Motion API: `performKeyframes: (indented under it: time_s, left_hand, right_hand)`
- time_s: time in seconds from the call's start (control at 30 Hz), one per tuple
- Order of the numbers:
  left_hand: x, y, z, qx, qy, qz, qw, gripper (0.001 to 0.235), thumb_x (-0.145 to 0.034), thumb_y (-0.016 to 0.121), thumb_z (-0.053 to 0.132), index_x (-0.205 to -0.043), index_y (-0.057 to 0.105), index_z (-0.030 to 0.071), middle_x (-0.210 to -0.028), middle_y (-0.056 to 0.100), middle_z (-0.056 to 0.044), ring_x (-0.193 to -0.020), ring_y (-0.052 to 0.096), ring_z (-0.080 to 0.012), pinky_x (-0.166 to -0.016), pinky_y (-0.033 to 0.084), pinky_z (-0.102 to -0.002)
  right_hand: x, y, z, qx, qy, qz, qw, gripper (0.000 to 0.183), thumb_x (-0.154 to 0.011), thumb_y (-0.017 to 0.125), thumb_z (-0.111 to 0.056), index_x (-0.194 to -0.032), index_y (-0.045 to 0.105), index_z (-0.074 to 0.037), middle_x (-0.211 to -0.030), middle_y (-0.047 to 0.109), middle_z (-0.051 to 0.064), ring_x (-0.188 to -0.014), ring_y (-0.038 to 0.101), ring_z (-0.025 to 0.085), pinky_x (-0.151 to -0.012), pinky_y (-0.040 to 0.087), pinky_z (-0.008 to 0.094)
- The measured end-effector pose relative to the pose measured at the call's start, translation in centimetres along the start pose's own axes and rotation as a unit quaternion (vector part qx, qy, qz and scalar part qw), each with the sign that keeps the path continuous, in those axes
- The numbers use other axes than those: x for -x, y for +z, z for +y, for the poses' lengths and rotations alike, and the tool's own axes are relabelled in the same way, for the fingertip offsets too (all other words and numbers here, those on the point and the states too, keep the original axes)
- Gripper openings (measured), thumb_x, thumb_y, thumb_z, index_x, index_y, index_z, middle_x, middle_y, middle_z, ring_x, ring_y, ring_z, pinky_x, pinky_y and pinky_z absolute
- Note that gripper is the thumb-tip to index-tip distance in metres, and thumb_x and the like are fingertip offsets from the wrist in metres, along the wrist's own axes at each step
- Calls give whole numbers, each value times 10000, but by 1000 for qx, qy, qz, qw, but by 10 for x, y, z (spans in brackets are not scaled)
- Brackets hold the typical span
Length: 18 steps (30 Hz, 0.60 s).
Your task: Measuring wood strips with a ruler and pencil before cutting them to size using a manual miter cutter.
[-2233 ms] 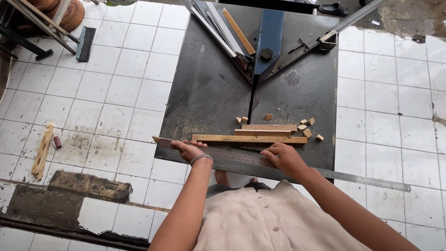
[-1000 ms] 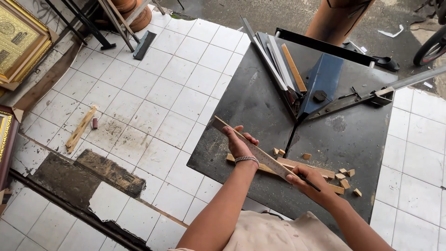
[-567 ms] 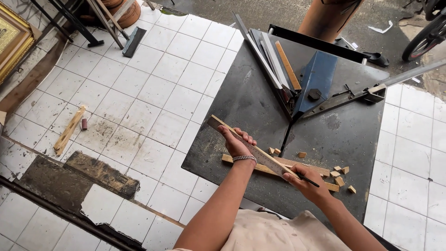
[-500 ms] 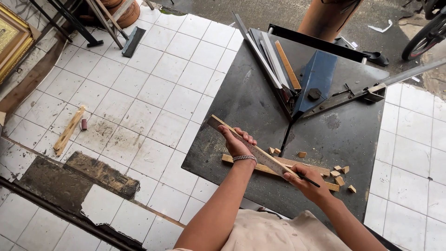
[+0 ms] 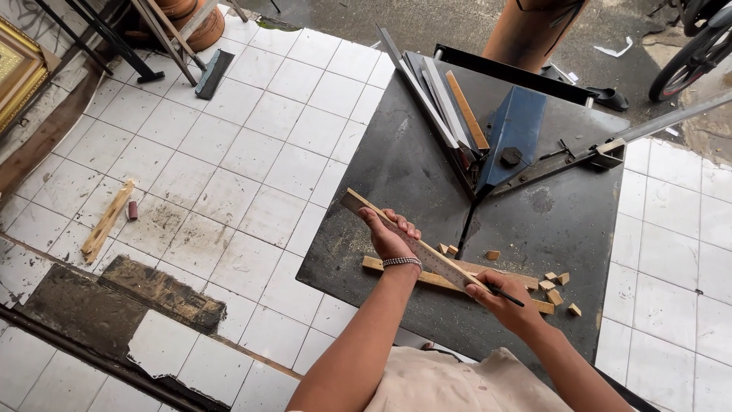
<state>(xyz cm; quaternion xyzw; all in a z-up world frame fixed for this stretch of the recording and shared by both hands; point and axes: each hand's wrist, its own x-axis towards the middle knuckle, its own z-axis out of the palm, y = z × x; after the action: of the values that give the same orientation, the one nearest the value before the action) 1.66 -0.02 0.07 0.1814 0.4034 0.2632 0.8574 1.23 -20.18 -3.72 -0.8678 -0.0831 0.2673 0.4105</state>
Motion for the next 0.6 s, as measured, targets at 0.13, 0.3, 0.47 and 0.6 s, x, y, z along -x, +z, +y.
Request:
performKeyframes:
  time_s: [0.13,0.3,0.47,0.6]
  left_hand:
    - [-4,0,-1,2,-4,6,1000,553,-813,378,684,-645,419,158,-447,336,4,-356,374,-124,-369,341,-238]
    - [3,8,16,-8,1,21,1000,522,-807,357,663,-649,387,166,-469,329,33,-377,361,-94,-388,318,-205]
    - [-9,6,26,-7,-23,16,1000,517,-790,335,671,-635,375,179,-491,317,42,-403,364,-96,-414,323,-216]
    - [-12,8,38,-1,-29,16,999,480,-815,298,619,-641,359,175,-511,299,47,-419,355,-91,-433,323,-212]
  right_hand:
    - [1,-2,-9,-9,-2,-2,1000,187,-749,676,-278,-728,685,-92,-496,539,102,-487,491,176,-485,357,269]
    - [15,-21,-41,-31,-2,-60,998,244,-775,629,-275,-797,662,-33,-533,538,128,-536,513,205,-515,373,304]
    - [31,-53,-54,-22,43,-75,996,291,-830,548,-281,-980,684,-72,-825,659,208,-841,602,304,-771,426,378]
    - [41,-70,-62,-41,76,-58,995,318,-849,477,-207,-1054,646,-32,-968,647,257,-1006,560,363,-890,377,432]
